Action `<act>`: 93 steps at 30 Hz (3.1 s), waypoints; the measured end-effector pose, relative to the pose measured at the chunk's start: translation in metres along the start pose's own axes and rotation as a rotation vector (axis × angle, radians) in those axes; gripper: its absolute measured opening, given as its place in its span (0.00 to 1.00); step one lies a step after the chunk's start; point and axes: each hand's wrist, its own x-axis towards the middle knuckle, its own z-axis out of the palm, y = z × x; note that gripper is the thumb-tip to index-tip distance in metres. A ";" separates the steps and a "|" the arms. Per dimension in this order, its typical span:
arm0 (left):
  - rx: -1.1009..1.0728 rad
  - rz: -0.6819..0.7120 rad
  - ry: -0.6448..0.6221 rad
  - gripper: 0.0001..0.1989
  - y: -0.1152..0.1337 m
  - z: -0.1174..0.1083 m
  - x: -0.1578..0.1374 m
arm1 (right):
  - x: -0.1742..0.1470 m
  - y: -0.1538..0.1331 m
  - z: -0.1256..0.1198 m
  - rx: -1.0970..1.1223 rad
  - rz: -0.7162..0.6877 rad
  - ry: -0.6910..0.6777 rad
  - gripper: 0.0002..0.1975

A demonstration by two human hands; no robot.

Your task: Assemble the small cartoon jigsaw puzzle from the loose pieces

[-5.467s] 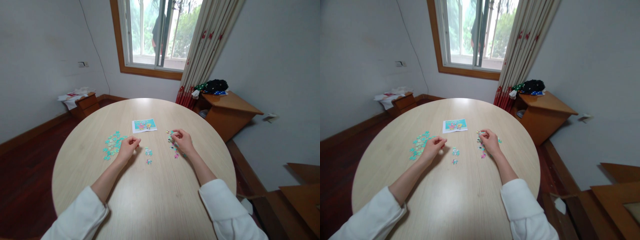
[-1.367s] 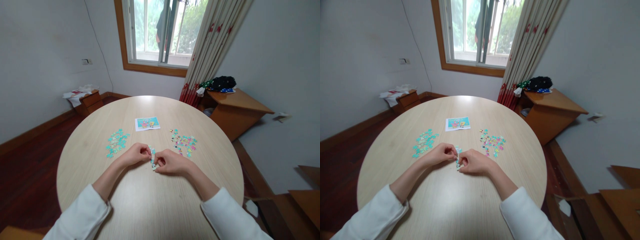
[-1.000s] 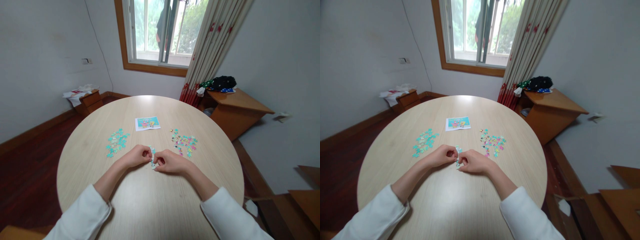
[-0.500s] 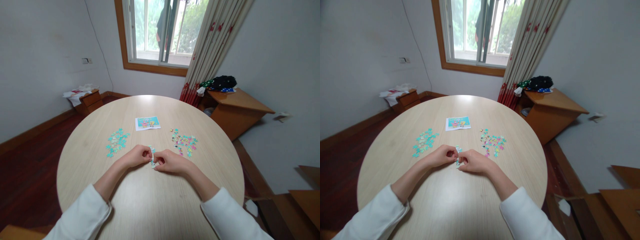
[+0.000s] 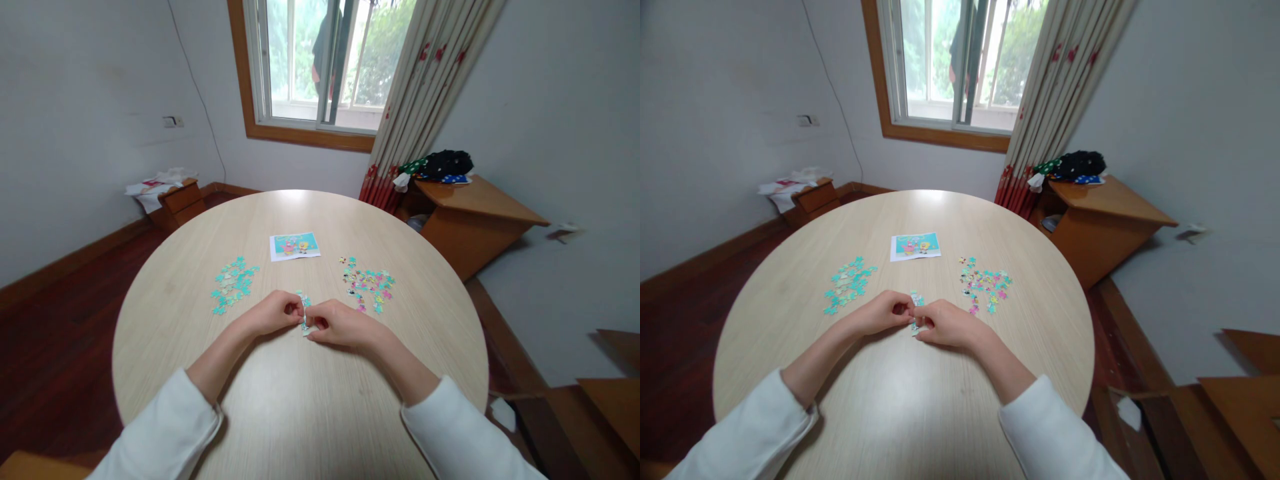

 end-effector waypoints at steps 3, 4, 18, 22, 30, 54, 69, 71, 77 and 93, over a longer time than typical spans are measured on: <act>-0.020 -0.008 -0.018 0.05 0.000 0.000 0.000 | 0.000 0.000 0.000 -0.007 -0.013 0.000 0.02; -0.024 -0.008 -0.024 0.05 0.000 0.001 0.000 | 0.000 0.000 0.000 -0.008 -0.015 0.000 0.02; -0.009 -0.017 -0.035 0.04 0.002 0.002 0.000 | 0.003 0.009 0.004 -0.007 -0.038 0.038 0.05; -0.025 -0.024 -0.036 0.04 0.001 0.002 0.001 | 0.004 0.009 0.005 0.010 -0.008 0.043 0.03; -0.065 -0.033 0.110 0.07 0.008 -0.006 -0.001 | 0.003 0.012 -0.002 0.076 0.057 0.172 0.08; 0.057 -0.041 0.357 0.06 -0.008 -0.006 0.006 | 0.002 0.005 0.006 -0.064 0.048 0.140 0.13; 0.186 0.005 0.375 0.11 -0.011 -0.005 0.005 | 0.003 0.003 0.005 -0.077 -0.001 0.101 0.14; 0.205 -0.004 0.349 0.12 -0.009 -0.006 0.004 | 0.002 0.002 0.004 -0.068 0.017 0.105 0.14; 0.238 0.005 0.301 0.11 -0.007 -0.007 0.003 | 0.004 0.003 0.005 -0.050 0.048 0.112 0.14; 0.241 0.029 0.281 0.09 -0.011 -0.006 0.004 | 0.006 0.008 0.007 -0.033 0.054 0.136 0.14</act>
